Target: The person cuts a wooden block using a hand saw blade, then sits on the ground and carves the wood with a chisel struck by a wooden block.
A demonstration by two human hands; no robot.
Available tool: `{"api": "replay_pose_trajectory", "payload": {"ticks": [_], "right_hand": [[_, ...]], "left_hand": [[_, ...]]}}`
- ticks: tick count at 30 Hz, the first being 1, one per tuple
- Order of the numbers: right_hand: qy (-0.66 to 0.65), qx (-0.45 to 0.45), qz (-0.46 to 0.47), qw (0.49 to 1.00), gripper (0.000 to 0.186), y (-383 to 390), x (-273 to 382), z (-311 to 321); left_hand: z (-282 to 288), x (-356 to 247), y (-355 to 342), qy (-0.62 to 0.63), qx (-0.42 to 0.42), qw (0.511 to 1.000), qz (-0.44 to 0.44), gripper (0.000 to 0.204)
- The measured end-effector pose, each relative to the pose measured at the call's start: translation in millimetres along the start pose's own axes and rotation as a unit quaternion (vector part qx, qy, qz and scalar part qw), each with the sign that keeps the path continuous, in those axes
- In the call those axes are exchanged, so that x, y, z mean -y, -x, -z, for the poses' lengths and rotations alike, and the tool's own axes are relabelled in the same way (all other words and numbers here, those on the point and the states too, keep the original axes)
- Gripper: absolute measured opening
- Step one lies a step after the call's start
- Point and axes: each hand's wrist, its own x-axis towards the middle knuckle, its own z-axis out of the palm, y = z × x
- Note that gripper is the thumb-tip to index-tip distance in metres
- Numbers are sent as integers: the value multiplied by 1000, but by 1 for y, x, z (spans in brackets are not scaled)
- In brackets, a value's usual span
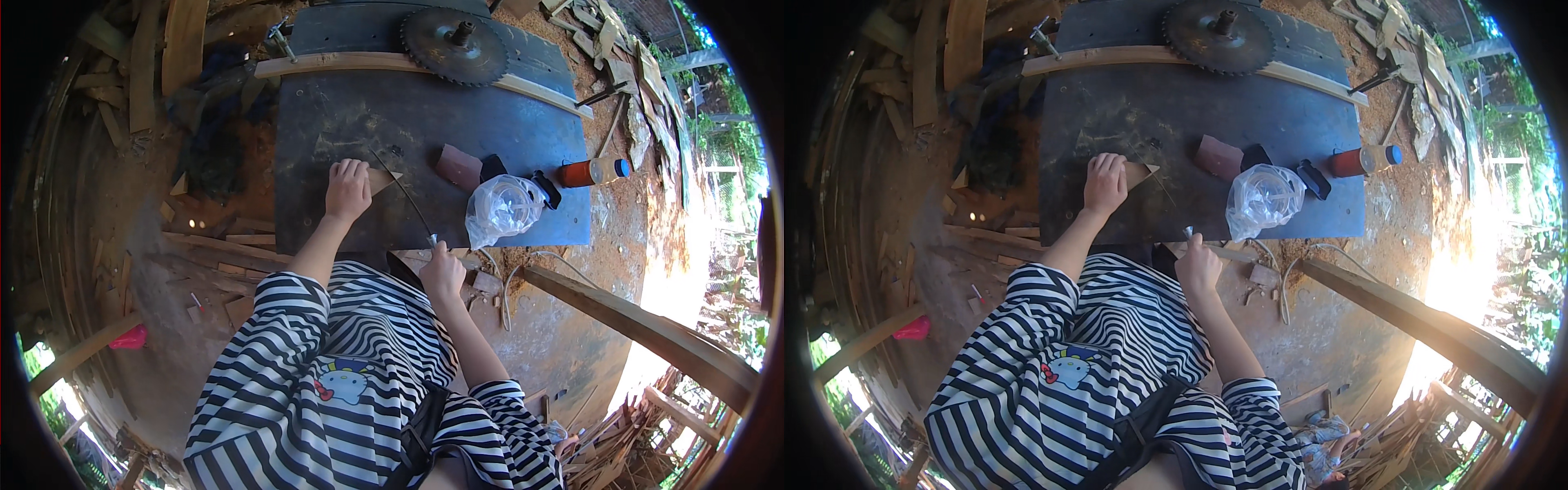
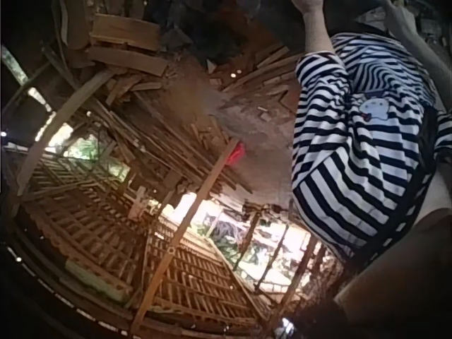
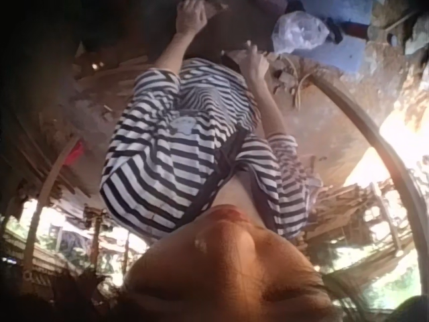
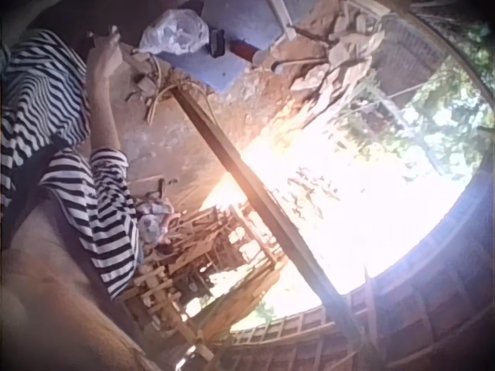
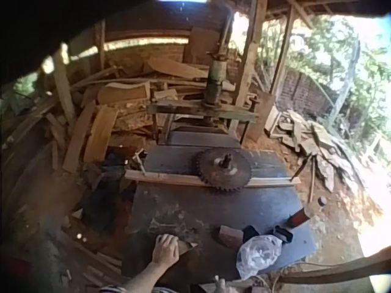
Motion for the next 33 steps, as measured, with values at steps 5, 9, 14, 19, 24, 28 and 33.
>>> {"api": "replay_pose_trajectory", "payload": {"ticks": [5, 9, 14, 19, 24, 28, 33], "right_hand": [[23, 44, 30, 998, 11, 15, -6, 17], [31, 61, 38, 997, 10, 28, -6, 7], [-9, 32, 28, 999, 10, 9, 13, -1], [-27, 18, 32, 999, 10, -2, 17, -11], [-4, 66, 4, 998, 10, 27, 8, 2], [-12, 51, 11, 999, 8, -11, 31, 0], [-11, 58, 1, 998, 10, 14, 18, -1]], "left_hand": [[1, -1, -15, 64, 25, 997, 28, 12], [-22, -7, -16, -137, -70, 931, 331, 26], [-19, -15, -24, -147, 61, 940, 301, 31], [-19, -18, -30, -155, 66, 934, 316, 31], [-21, -9, -26, -159, 67, 949, 265, 31], [-21, -14, -30, -154, 72, 954, 246, 31], [-21, -12, -31, -147, 70, 940, 301, 31]]}}
